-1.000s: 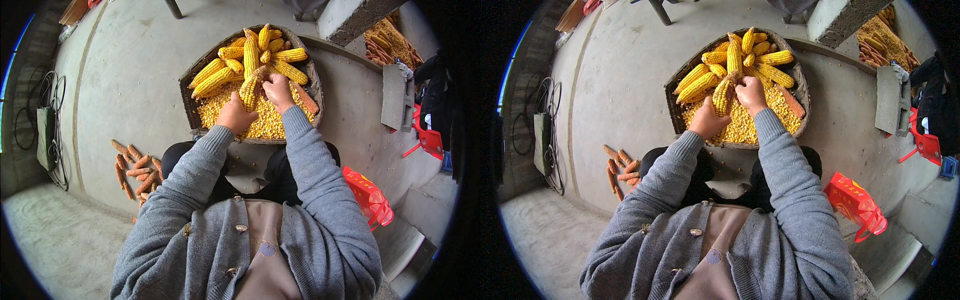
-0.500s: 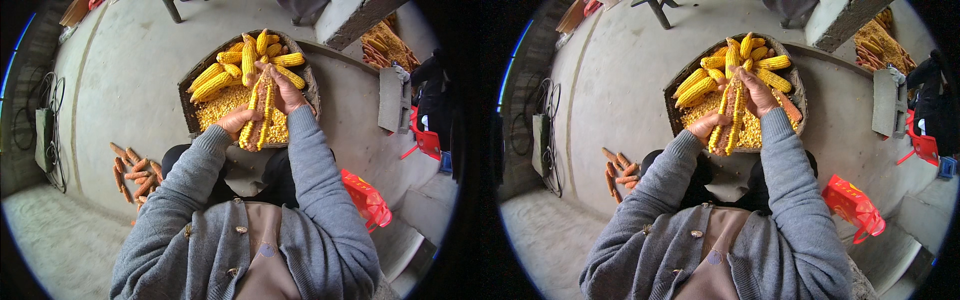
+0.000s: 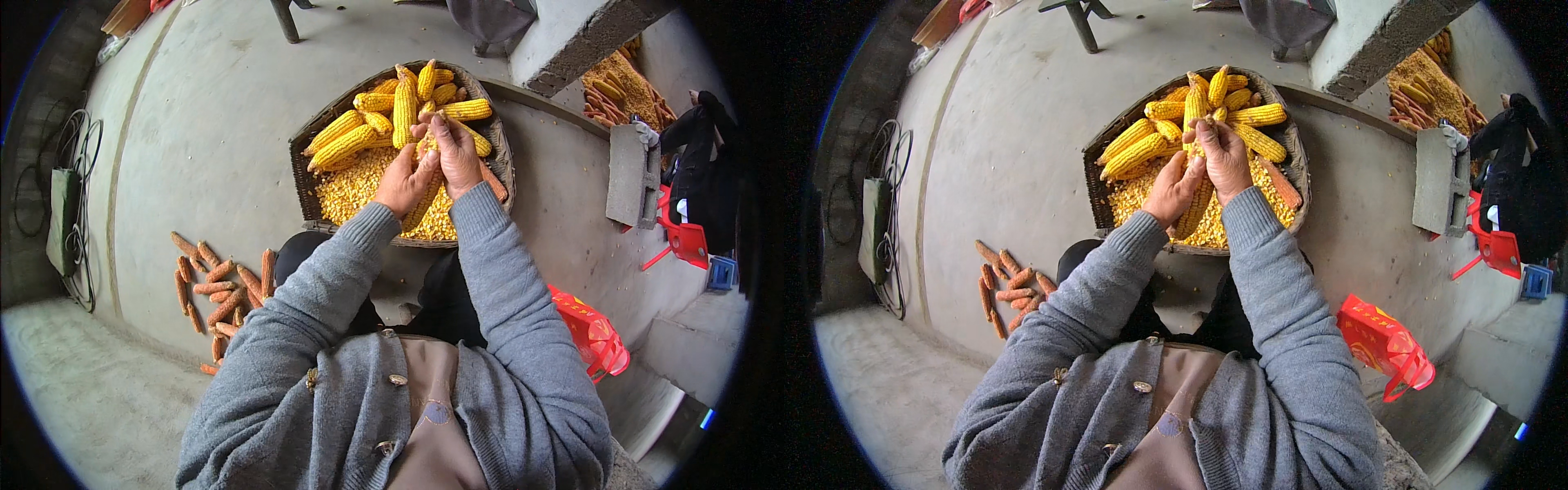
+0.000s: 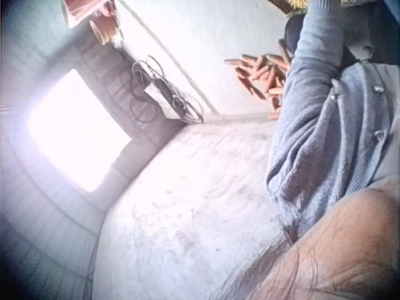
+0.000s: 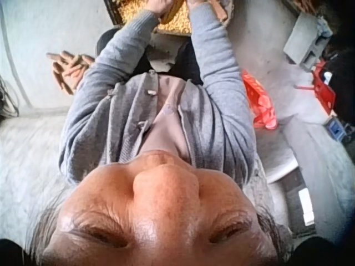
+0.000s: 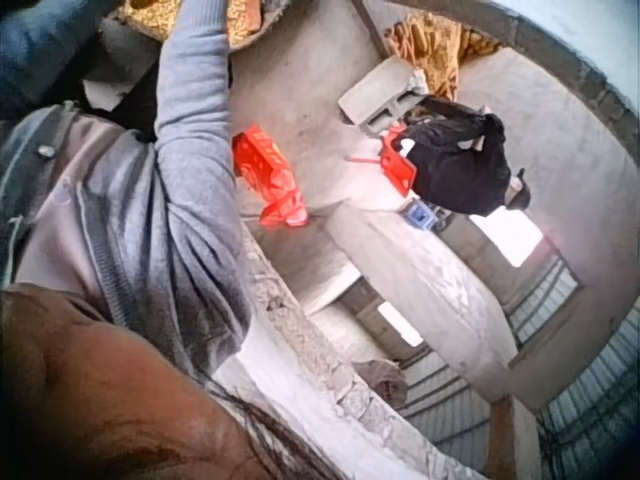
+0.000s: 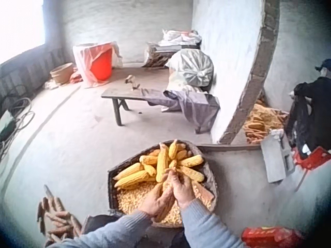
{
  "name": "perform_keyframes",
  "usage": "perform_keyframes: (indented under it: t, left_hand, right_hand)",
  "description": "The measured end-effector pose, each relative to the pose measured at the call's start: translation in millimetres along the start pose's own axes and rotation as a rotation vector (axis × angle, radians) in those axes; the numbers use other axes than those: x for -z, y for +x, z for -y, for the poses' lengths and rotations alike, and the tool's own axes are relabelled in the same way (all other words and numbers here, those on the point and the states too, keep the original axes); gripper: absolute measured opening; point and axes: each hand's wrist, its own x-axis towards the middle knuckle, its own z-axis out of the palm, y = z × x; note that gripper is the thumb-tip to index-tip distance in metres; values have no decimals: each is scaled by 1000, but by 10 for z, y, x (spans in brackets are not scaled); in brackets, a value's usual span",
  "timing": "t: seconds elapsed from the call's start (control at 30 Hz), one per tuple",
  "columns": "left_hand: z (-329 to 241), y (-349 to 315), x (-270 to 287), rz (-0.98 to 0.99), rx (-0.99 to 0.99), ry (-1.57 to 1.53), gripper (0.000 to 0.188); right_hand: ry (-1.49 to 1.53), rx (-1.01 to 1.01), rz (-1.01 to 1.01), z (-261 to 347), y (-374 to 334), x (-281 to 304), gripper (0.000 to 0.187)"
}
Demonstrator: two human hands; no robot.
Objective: The person sits on the floor and shucks corn cobs by hand, removing kernels into a woven basket. The person handles multiple cobs one at a time, rotating them to remove kernels and placing the bare cobs on the floor.
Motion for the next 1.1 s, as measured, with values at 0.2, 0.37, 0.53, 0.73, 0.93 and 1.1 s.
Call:
perform_keyframes:
  t: [0.2,0.37,0.53,0.73,0.93,1.1]
  left_hand:
    - [-57,12,-92,-86,-46,-114,45]
    - [-49,9,-111,-110,-25,1,44]
    - [55,69,-106,-112,17,-123,44]
    - [24,70,-113,-121,148,-318,42]
    - [-130,36,-79,-131,180,-287,42]
    - [19,64,-76,-108,219,-455,41]
  right_hand:
    - [42,44,33,-41,-10,22,31]
    - [12,74,17,-72,2,56,29]
    - [-41,72,14,-87,8,63,31]
    - [23,13,30,-158,-14,41,28]
    - [17,17,43,-128,-27,37,28]
    - [11,32,116,-111,-31,3,27]
